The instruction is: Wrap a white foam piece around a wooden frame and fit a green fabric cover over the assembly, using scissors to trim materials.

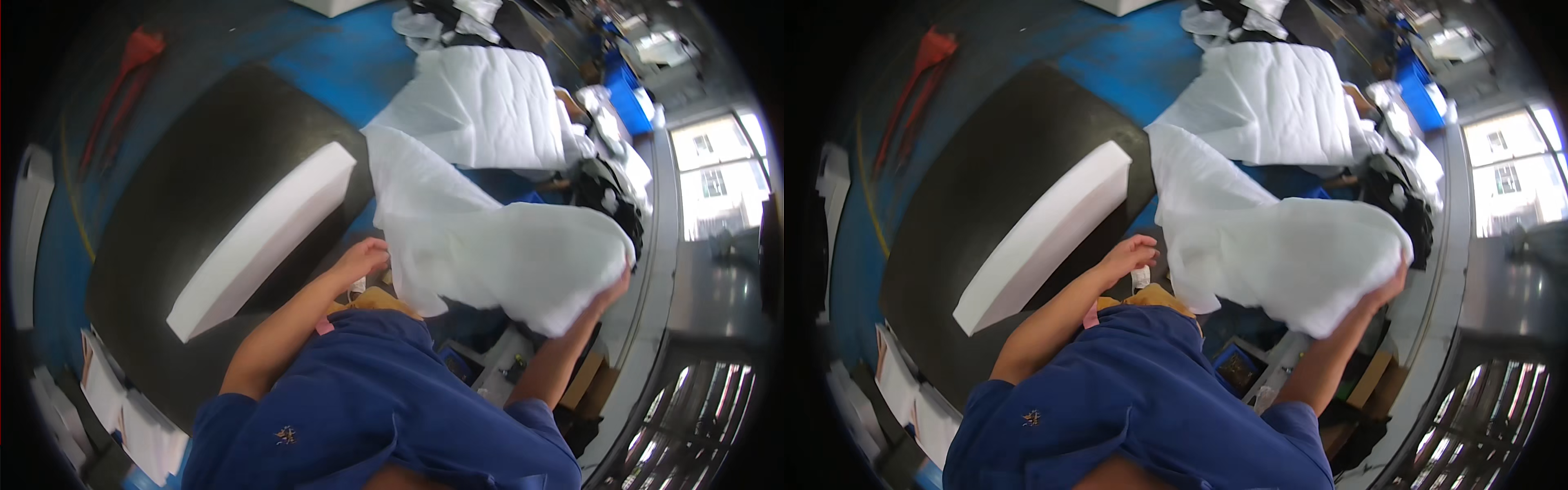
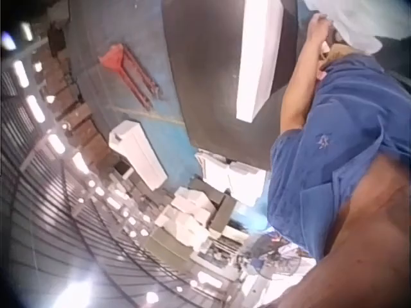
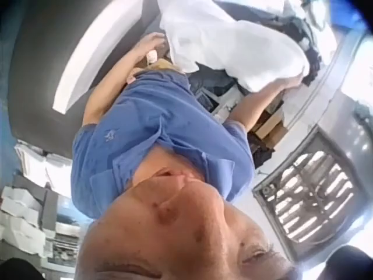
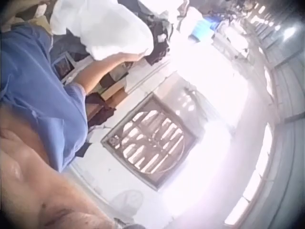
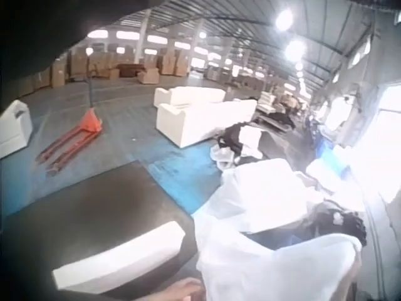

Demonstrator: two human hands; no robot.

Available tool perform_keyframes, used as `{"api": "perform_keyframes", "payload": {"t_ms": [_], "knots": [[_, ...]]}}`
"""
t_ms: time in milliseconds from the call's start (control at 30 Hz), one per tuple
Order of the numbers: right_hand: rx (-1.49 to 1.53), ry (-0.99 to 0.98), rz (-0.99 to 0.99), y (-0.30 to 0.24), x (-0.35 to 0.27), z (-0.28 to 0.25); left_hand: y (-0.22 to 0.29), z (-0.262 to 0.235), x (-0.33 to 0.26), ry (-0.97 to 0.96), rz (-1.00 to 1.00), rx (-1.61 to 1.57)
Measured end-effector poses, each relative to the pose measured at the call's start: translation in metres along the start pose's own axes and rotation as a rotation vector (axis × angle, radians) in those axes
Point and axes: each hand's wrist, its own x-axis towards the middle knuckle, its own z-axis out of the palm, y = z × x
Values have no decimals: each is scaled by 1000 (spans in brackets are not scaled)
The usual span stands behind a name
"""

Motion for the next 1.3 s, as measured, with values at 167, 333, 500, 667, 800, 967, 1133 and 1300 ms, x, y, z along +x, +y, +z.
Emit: {"api": "perform_keyframes", "payload": {"t_ms": [167, 333, 500, 667, 800, 967, 1133, 1300], "knots": [[551, -182, 282, -55, -61, 121, 47, 72, -6, -102, 450, 558], [780, -590, 376, -64, -111, 218, 77, 96, 7, 178, 920, 923], [894, -932, 318, -14, -70, 264, 99, -1, -48, 376, 486, -638], [107, -1240, 205, 102, -156, 300, 77, -85, -122, 407, 701, -922], [113, -1703, 316, 100, -275, 286, 49, -104, -138, 686, 698, -1033], [284, -1415, -268, 36, -302, 311, 53, -78, -136, 681, 603, -992], [486, -1623, -408, 28, -234, 338, 100, -41, -130, 642, 417, -420], [888, -950, 662, -2, -78, 350, 164, -71, -107, 698, 485, 407]]}}
